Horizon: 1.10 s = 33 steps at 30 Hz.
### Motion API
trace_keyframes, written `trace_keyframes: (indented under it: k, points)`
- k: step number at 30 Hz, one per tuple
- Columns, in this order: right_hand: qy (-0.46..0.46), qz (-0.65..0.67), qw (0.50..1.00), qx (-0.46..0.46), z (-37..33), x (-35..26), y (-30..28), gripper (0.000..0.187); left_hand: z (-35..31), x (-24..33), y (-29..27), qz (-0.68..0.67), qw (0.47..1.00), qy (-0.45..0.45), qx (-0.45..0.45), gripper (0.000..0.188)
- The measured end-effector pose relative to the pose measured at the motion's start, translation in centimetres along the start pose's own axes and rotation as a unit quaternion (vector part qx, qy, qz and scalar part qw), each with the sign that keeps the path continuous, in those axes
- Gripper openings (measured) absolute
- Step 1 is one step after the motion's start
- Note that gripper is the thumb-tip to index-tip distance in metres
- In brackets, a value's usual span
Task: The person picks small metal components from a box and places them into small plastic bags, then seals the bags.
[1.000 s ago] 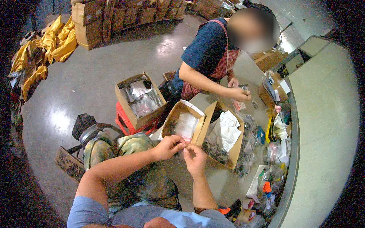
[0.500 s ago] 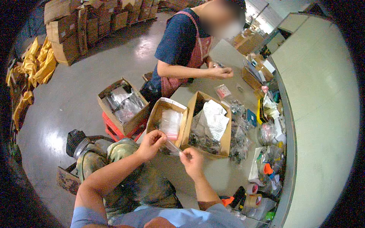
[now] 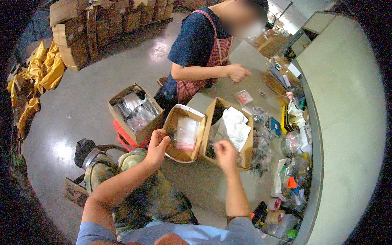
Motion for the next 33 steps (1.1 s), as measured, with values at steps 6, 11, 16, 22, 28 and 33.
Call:
trace_keyframes:
  k: [6, 11, 16, 22, 28, 33]
  points:
    - [-0.075, -0.337, 0.869, -0.354, 2.8, -3.1, 13.7, 0.016, 0.6, -0.1, -1.0, -0.052, 0.997, -0.002, 0.05, 0.017]
    - [-0.072, -0.409, 0.868, -0.274, 3.3, 1.6, 17.5, 0.015, 0.8, -0.3, -1.0, -0.082, 0.995, -0.018, 0.053, 0.018]
    - [-0.085, -0.38, 0.887, -0.25, 3.3, -1.1, 14.8, 0.013, 1.4, -2.1, -1.3, -0.041, 0.999, -0.013, 0.023, 0.01]
    - [-0.097, -0.238, 0.927, -0.272, 3.3, 1.1, 13.2, 0.015, 1.3, -1.4, -0.5, 0.018, 0.999, -0.033, -0.002, 0.012]
    - [-0.113, -0.058, 0.938, -0.323, 2.0, -6.8, 9.7, 0.015, 0.0, 0.4, 0.1, 0.304, 0.928, 0.19, -0.103, 0.029]
    - [0.061, 0.197, 0.935, -0.287, 0.3, -5.0, 7.3, 0.028, -1.0, 1.3, 1.4, 0.329, 0.91, 0.167, -0.186, 0.025]
Point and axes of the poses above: each hand's wrist, its own z-axis towards the middle knuckle, its own y-axis out of the palm, x = y × z, the point moved 3 cm from there along z, towards the middle knuckle, and after that the axes turned 1 degree about x, right-handed, at the moved point
